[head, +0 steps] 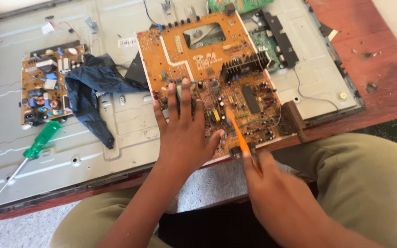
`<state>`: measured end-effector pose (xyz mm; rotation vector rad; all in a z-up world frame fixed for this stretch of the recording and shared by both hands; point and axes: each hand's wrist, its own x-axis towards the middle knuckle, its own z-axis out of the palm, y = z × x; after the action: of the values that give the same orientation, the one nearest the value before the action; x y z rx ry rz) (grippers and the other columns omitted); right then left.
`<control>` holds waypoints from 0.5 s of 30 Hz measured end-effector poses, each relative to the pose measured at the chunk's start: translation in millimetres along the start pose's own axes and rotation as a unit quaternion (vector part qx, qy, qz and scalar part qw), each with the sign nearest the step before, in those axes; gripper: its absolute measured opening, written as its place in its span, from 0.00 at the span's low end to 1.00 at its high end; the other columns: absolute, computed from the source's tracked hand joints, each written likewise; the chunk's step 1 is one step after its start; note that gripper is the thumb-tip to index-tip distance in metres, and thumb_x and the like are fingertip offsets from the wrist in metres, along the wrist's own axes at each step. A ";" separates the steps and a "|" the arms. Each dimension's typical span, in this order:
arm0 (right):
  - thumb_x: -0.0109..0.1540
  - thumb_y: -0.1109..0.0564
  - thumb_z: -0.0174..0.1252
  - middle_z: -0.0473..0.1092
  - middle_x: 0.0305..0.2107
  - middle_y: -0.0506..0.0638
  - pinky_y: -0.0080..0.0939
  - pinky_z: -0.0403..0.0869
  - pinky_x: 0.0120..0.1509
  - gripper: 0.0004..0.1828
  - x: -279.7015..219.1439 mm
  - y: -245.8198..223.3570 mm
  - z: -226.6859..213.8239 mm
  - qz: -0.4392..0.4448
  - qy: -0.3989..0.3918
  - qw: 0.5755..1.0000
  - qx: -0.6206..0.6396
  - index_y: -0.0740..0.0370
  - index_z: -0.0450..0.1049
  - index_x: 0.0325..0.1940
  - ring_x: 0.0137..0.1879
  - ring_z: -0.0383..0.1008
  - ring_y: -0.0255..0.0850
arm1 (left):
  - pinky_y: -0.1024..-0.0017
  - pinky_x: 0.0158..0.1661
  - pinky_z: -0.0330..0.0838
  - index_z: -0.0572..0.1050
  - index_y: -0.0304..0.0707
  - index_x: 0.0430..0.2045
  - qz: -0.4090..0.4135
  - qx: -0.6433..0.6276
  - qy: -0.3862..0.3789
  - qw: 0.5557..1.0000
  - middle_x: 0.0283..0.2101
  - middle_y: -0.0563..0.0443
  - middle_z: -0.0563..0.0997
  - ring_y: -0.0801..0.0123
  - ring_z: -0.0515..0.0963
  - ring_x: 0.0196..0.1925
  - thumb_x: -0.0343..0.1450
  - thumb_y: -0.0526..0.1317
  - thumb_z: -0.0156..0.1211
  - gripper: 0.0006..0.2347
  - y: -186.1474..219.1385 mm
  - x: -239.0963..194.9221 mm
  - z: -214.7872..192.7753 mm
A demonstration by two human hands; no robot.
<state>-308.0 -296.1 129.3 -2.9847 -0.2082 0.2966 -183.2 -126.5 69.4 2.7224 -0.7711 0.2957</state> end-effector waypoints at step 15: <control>0.55 0.65 0.54 0.66 0.45 0.63 0.50 0.78 0.29 0.34 4.0 6.4 -1.4 0.045 0.000 0.998 -0.051 0.64 0.65 0.68 0.32 0.79 0.53 | 0.28 0.66 0.33 0.70 0.27 0.57 0.001 0.008 -0.014 1.000 0.74 0.29 0.46 0.32 0.41 0.76 0.66 0.60 0.62 0.34 0.6 -1.2 0.0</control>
<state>-303.0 -301.9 129.1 -3.1014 -0.0906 0.3036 -184.5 -126.4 69.2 2.7466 -0.7812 0.2647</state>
